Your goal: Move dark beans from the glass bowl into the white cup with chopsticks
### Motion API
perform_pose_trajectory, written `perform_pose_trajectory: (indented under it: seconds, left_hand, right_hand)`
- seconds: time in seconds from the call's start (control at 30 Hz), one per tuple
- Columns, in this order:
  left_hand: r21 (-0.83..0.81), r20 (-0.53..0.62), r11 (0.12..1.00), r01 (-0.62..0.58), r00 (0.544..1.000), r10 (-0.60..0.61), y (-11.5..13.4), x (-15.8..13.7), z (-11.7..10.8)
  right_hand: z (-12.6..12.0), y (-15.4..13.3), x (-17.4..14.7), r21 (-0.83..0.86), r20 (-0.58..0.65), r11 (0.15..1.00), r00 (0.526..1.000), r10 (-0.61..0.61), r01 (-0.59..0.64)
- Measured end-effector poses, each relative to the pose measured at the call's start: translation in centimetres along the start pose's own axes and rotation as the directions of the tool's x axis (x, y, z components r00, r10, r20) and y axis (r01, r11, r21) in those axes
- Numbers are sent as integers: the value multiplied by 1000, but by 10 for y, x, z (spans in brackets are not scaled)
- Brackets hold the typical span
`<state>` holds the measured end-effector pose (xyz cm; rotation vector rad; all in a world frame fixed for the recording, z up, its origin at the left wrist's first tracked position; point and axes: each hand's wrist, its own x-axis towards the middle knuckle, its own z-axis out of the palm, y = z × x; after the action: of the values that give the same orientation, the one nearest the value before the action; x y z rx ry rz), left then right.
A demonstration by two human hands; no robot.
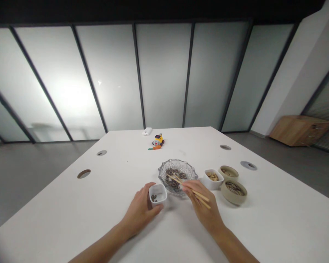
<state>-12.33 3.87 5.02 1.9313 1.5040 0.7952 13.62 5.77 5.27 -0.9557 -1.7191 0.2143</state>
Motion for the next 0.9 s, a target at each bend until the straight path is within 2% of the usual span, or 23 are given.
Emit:
perform_pose_trajectory:
  seconds: [0.3,0.5,0.57,0.63,0.67,0.73,0.8,0.9]
  left_hand:
    - [3,8,1000,-2,1000,2,1,0,-1]
    - [2,5,1000,-12,1000,12,0,0,-1]
    - [3,8,1000,-10,1000,10,1,0,-1]
    - [9,12,1000,-4,1000,4,1,0,-1]
    - [13,14,1000,-1,1000,1,2,0,-1]
    - [15,17,1000,5,1000,-6,2,0,-1]
    - [9,14,1000,9,1000,-10,2,0,-1]
    - [-4,12,1000,12,1000,-12,2,0,-2]
  right_hand:
    - [-4,2,3,-31,44,999,999,11,-10]
    - [-9,1,4,-23,5,1000,1000,12,-11]
    - [-11,3,5,-24,-29,998,998,60,-61]
    - [-13,7,8,29,-85,986,982,167,-165]
    - [-14,9,9,115,-115,964,961,253,-240]
    - [-14,13,12,345,-149,867,891,429,-360]
    - [-14,15,16,541,-150,742,822,549,-396]
    - [-17,15,22,699,-104,591,760,641,-402]
